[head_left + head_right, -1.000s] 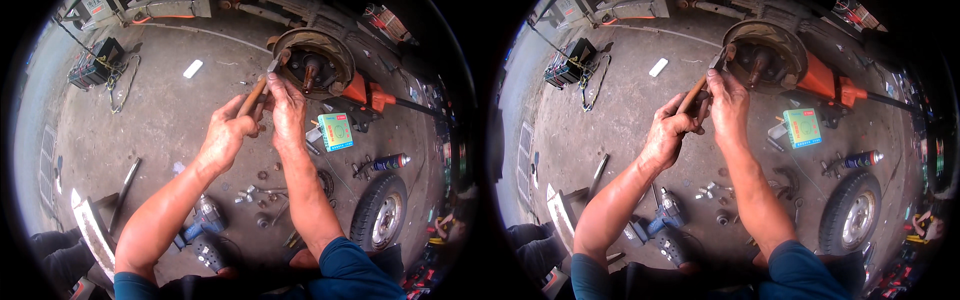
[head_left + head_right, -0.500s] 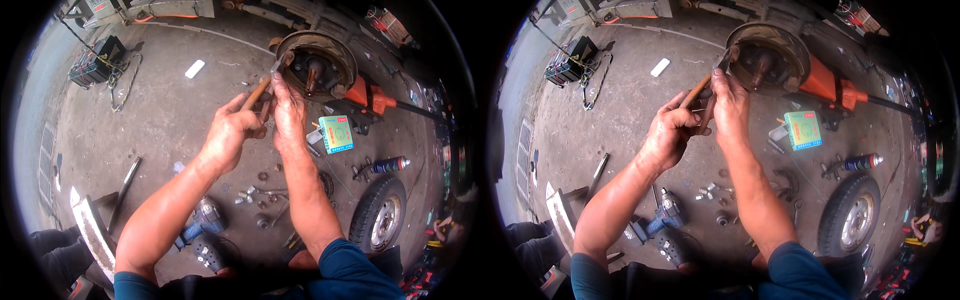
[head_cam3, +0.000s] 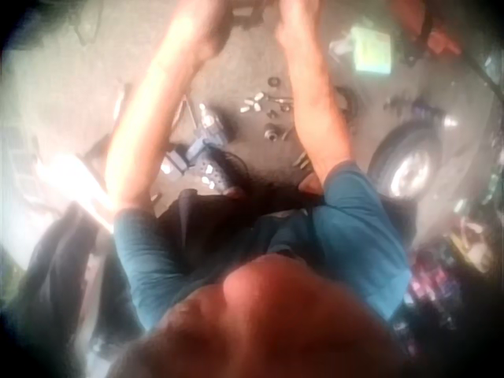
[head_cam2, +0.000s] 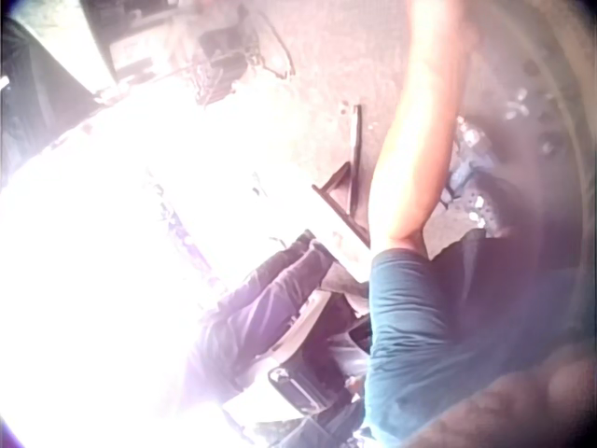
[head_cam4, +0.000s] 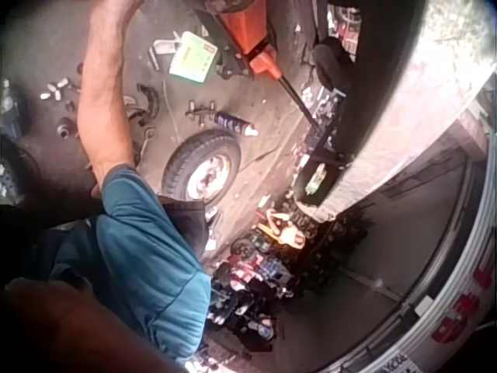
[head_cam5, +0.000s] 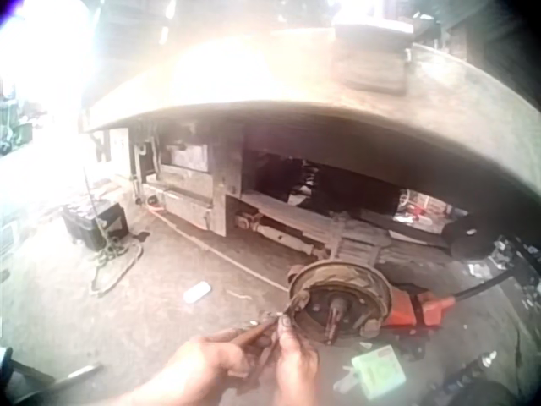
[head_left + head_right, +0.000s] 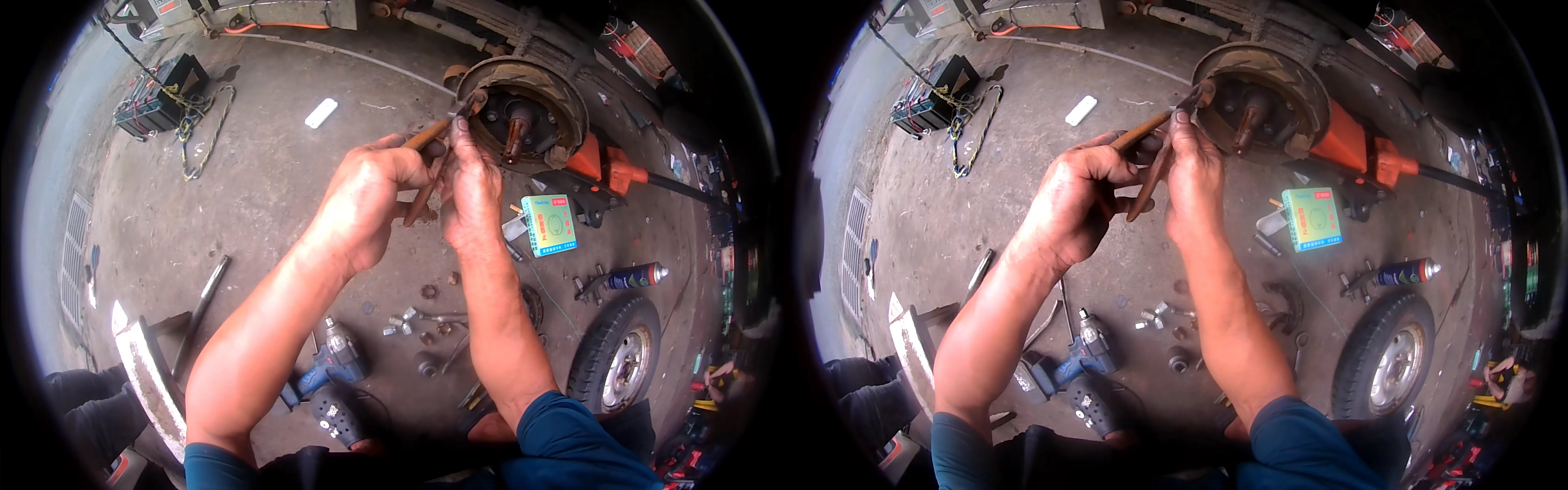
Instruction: The person handles brake shoes, sprays lubricant onto the wheel hub, and works on the drum brake assembly using pliers and a wrench.
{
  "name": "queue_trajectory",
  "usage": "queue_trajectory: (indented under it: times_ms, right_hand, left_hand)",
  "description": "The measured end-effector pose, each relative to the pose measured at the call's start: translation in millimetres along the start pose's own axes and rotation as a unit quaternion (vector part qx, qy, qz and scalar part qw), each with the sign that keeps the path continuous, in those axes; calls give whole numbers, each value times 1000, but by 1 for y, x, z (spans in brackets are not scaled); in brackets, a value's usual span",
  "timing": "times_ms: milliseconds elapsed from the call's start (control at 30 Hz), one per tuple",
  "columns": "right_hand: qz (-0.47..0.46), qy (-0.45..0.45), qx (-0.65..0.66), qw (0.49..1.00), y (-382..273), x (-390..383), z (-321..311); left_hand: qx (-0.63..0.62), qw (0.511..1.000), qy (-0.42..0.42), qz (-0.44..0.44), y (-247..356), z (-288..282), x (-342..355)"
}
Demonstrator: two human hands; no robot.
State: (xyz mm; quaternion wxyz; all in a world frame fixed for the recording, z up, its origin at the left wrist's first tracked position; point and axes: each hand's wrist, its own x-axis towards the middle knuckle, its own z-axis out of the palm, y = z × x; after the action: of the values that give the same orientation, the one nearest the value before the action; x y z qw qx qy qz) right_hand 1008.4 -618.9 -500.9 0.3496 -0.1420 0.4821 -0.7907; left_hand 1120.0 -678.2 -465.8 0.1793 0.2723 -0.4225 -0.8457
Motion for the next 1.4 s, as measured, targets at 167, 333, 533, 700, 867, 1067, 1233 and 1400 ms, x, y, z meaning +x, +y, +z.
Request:
queue_trajectory:
  times_ms: [167,333,533,700,867,1067,1233,1400]
  right_hand:
    - [19,-44,16,999,1,2,-9]
    - [32,-31,40,998,4,3,-12]
    - [-5,-52,40,998,5,5,-12]
    - [9,-57,59,997,3,4,-10]
    - [8,-55,73,996,4,5,-13]
    - [42,-99,131,986,7,5,-20]
    - [35,-125,122,984,6,7,-23]
    - [51,-73,104,991,8,9,-17]
  left_hand:
    - [-5,1000,19,9,-6,1,3]
    - [-35,999,-1,27,-15,-4,5]
    - [-21,1000,0,4,-7,-4,5]
    - [17,999,3,32,5,1,2]
    - [43,998,1,37,-2,2,3]
    - [84,996,3,33,-6,1,2]
    - [74,996,-5,56,-9,2,4]
    - [80,996,-8,27,3,-3,5]
